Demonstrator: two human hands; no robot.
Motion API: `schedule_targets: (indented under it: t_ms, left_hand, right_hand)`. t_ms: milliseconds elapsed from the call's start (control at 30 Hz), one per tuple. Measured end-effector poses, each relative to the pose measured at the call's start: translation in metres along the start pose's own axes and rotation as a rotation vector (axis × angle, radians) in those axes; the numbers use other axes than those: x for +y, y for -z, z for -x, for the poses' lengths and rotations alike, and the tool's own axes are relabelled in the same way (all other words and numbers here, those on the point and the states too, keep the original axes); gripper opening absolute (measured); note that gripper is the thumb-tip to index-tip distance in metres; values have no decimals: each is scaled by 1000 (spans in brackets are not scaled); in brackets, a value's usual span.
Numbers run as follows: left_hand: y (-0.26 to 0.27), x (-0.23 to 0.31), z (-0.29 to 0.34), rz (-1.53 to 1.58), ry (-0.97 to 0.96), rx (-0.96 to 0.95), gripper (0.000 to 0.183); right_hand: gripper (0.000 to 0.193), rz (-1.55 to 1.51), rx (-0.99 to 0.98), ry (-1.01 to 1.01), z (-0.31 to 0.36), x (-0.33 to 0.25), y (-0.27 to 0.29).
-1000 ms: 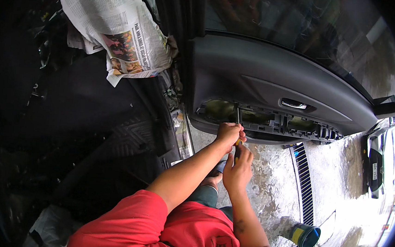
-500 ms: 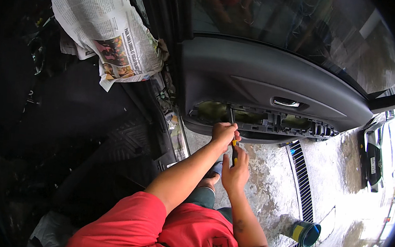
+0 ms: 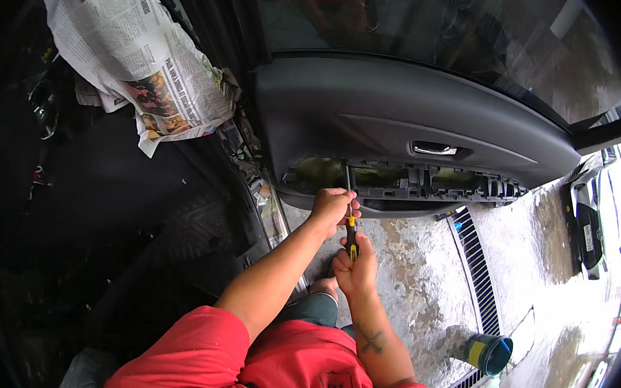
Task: The person uses a screwdriver to unscrew components from an interior car door panel, removes a small plastic piece, and tests the door handle operation.
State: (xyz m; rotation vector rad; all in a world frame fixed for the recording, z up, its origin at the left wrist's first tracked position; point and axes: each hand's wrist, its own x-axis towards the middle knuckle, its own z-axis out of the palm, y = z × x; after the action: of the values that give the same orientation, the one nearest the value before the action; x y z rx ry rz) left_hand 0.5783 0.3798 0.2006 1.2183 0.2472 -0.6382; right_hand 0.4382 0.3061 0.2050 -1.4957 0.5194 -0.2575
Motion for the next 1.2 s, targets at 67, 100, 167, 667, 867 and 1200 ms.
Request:
schedule_targets:
  t_ms: [67,100,167,667,867,1200]
  left_hand:
    - [-3,-1,-1,5,14,-8,17]
    - [-5,-1,-2,27,10,-5,17]
    - [-2,2,-2,26,-6,3,17]
    - [-11,-4,-13,13,-22,118,14]
    - [-11,8,8,-25,20,33,21]
    - [-5,4,-9,11,-25,103,16]
  right_hand:
    - [28,459,71,240,4,-2,-6]
    - [29,549,70,270,5,-5,-11]
    - [31,734,71,329,7,-19,-17]
    - [34,867,56,386,11,-25,-5]
    - [32,127,22,218,-15,38,-1]
    - [49,851,109,591,6,-2,-9]
